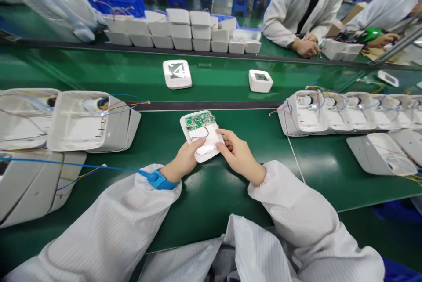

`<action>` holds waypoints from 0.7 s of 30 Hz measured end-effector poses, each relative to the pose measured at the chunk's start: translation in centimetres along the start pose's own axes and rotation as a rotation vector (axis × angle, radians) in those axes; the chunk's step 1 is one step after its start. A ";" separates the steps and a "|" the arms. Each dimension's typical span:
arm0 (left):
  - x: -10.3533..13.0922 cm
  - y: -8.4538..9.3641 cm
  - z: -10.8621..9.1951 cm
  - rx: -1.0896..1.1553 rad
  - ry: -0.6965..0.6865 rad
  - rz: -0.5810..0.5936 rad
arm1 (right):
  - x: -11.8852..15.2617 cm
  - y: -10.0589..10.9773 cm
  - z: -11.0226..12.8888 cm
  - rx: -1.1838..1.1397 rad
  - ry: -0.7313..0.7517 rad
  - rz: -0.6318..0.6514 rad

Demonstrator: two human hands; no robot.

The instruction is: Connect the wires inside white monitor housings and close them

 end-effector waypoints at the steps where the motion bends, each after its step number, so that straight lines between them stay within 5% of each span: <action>1: 0.2 -0.2 0.0 0.033 0.034 0.021 | 0.7 1.0 0.2 0.106 0.045 -0.047; 4: 0.6 -0.8 -0.4 0.088 0.062 0.041 | 2.7 6.3 -0.2 0.473 0.182 -0.250; 8: 0.6 -1.4 -1.0 0.067 0.058 0.006 | 7.4 16.0 -1.4 1.019 0.213 -0.605; 10: 0.4 -1.7 -1.2 0.069 0.053 0.002 | 10.3 20.8 -1.5 1.262 0.143 -0.742; 13: 0.2 -2.1 -1.4 0.080 0.082 -0.002 | 14.1 26.8 -1.3 1.498 -0.160 -0.823; 17: 0.2 -2.2 -1.5 0.080 0.153 0.000 | 16.9 31.3 -1.8 1.486 -0.700 -0.759; 21: 0.6 -2.0 -1.8 0.074 0.157 0.029 | 17.6 32.9 -2.2 1.492 -0.723 -0.723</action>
Point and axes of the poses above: each hand's wrist, its own x-axis away from the middle knuckle, its own y-axis out of the back of the hand, z = x × y, the point moved 2 cm from there along -x, towards the middle knuckle, and after that the axes turned 6 degrees about y, right-handed, at the moved point
